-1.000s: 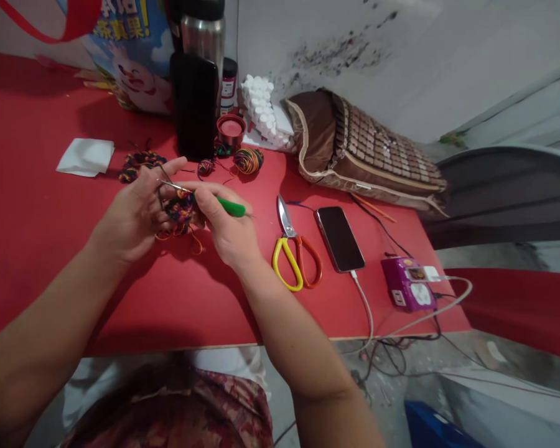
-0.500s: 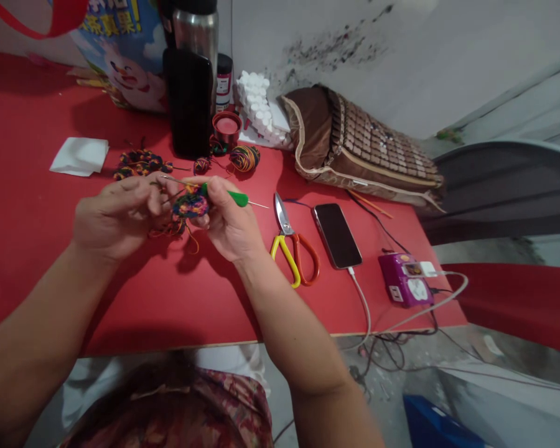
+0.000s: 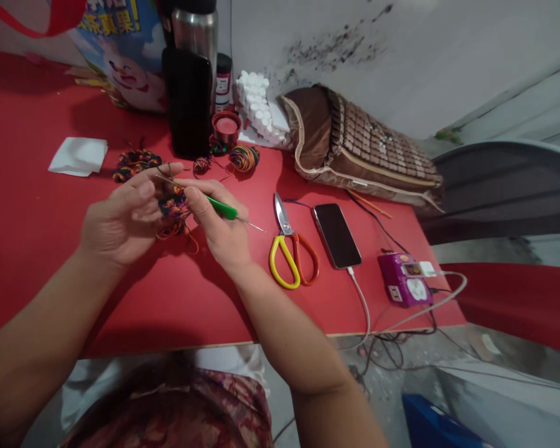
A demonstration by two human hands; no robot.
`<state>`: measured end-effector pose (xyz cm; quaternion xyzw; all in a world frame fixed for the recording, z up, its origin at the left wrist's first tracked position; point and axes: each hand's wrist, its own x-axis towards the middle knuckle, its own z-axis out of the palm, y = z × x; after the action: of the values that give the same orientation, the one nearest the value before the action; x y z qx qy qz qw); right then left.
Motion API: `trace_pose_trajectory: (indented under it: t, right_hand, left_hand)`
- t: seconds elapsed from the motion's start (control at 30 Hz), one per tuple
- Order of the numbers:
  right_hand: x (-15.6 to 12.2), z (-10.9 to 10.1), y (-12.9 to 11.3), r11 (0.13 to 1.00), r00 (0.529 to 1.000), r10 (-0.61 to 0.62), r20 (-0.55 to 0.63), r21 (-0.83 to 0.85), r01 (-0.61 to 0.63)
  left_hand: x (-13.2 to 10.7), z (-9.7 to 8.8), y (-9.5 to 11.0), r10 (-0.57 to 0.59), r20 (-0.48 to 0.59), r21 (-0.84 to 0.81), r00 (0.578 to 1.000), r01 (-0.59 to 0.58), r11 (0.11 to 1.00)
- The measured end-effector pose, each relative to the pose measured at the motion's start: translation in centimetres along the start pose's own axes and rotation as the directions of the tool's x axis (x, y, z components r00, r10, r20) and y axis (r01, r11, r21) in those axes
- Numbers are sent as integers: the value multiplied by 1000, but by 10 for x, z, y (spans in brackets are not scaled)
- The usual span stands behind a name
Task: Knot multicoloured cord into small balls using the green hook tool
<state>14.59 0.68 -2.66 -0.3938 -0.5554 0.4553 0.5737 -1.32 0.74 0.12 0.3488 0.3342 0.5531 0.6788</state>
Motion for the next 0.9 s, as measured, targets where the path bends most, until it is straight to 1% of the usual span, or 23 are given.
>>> trace_pose_trajectory:
  t: [0.07,0.13,0.2,0.33,0.43,0.53,0.63,0.7,0.8,0.9]
  right_hand:
    - [-1,0,0,996,999,-43,-14,-78,42]
    - [-2,2,-1,993,997,-81,-19,-91,79]
    - [-4,3,-4,992,996,-85,-16,-90,83]
    - [-8,3,-10,993,997,-70,-17,-101,68]
    - [-11,0,-14,987,994,-107,-5,-123,106]
    - [-14,-3,-18,976,989,-147,12,-164,147]
    - [-16,-4,-22,969,986,-165,34,-180,168]
    - [-16,-3,-22,962,982,-186,28,-198,188]
    - [-14,-2,-17,934,966,-258,26,-249,256]
    - [-10,-3,-11,890,940,-337,57,-306,338]
  left_hand:
    - [-1,5,-3,32,-5,-9,999,-32,999]
    - [-2,9,-6,65,-32,-29,997,-66,997]
    - [-2,10,-8,85,-56,-39,995,-87,995]
    - [-1,10,-8,115,-71,19,991,-114,993]
    - [-1,9,-7,162,-87,51,983,-158,986]
    - [-2,8,-8,211,-81,80,974,-205,975]
    - [-3,5,-7,225,-63,106,972,-218,970]
    - [-3,4,-7,233,-66,118,970,-224,967]
    - [-3,4,-6,233,-92,135,968,-220,966]
    - [-3,5,-6,232,-99,142,968,-217,966]
